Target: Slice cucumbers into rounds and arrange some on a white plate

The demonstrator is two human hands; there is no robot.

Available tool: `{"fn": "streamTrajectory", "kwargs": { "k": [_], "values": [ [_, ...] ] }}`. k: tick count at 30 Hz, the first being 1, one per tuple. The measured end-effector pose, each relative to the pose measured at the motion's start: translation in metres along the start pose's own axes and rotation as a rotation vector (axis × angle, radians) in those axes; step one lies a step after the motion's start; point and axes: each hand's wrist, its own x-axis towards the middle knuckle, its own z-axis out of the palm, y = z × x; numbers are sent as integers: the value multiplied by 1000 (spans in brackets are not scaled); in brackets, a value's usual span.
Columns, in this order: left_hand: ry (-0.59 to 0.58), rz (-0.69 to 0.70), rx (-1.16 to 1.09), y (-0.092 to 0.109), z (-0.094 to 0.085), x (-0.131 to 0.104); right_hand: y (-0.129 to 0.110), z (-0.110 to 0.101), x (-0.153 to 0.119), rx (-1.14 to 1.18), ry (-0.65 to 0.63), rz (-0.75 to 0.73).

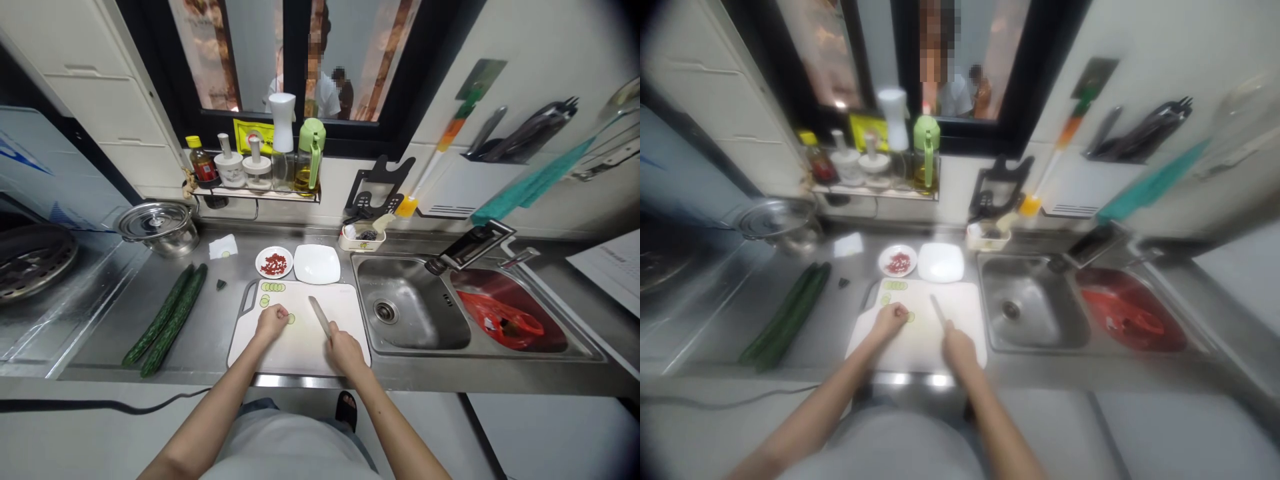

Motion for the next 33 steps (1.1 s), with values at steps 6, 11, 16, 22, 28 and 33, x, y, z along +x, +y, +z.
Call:
{"fn": "streamTrajectory", "kwargs": {
  "k": [6,11,16,22,28,33],
  "values": [
    [97,49,126,-8,1,1,3,-3,-9,-63,-13,-76],
    [110,46,54,-10,-2,2,-1,-7,-24,-90,-72,-186],
    [116,44,69,-9,-2,3,-4,-4,-32,-133,-102,-246],
    [111,51,85,-11,-1,3,-8,-4,-34,-159,-99,-242],
    [111,47,96,-9,-2,3,-11,-5,-35,-158,-117,-233],
    [94,21,97,-7,-3,4,-14,-4,-35,-132,-101,-229]
  ]
}}
